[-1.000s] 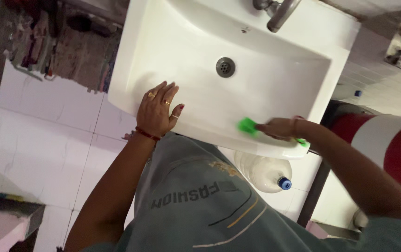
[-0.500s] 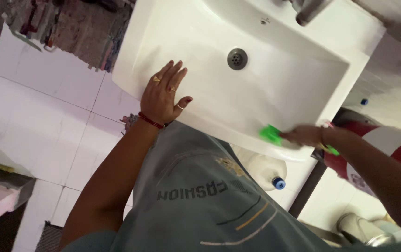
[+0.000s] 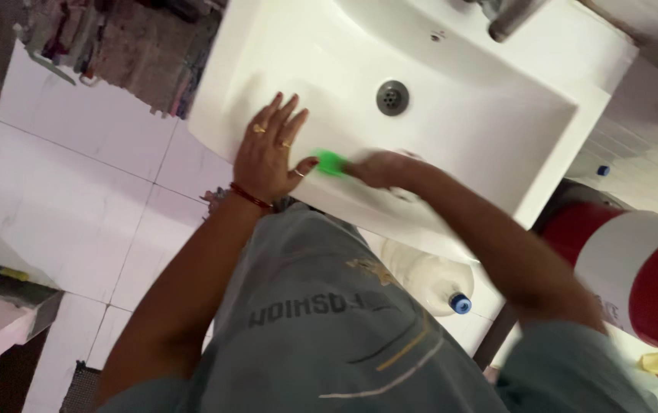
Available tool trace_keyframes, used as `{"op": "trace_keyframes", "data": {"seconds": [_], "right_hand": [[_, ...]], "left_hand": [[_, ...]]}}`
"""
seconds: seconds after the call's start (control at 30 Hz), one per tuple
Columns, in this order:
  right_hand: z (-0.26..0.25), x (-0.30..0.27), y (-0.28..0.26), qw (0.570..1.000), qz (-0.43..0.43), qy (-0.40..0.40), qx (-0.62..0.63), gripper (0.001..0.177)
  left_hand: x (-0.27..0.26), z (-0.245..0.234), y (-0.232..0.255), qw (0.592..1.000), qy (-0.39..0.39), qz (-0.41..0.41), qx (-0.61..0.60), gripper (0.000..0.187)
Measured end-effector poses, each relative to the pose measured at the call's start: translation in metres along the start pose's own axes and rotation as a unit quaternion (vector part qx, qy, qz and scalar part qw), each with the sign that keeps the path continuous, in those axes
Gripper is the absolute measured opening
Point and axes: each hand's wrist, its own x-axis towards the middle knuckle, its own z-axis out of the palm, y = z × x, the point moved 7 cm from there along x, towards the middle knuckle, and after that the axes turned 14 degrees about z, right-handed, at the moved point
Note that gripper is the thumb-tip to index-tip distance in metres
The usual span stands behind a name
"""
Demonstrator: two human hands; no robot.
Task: The person scrubs a white bathroom sink using a green brush and running water. They repeatedly scrub the basin, the faucet, and the drain area, then rinse the brush and the sink surfaces to remove residue.
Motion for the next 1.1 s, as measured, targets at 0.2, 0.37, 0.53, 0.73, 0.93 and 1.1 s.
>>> {"op": "trace_keyframes", "data": {"seconds": [0.2,0.37,0.53,0.73,0.93,1.1], "right_hand": [[0.042,-0.044,0.190,0.983,0.169,0.030,-0.070,0.090],[-0.001,0.051,0.069,0.970,0.003,0.165,-0.179,0.059],[-0.055,0.078,-0.104,0.933,-0.196,0.301,-0.030,0.038],[-0.014,0.017,0.092,0.977,0.140,0.158,-0.006,0.042],[-0.068,0.081,0.230,0.931,0.234,0.280,-0.014,0.040],[-0.123,0.153,-0.018,0.885,-0.129,0.443,0.066,0.050]], "left_hand": [[-0.002,0.002,0.001,0.999,-0.009,-0.003,-0.040,0.075],[0.002,0.002,-0.003,0.999,-0.012,-0.007,-0.032,0.070],[0.000,0.001,0.000,1.000,-0.005,-0.005,-0.013,0.066],[0.001,0.000,0.002,0.999,-0.024,-0.004,-0.027,0.065],[0.001,-0.004,0.004,0.999,0.012,0.005,-0.044,0.061],[0.003,-0.005,0.004,1.000,-0.002,0.003,0.011,0.062]]}}
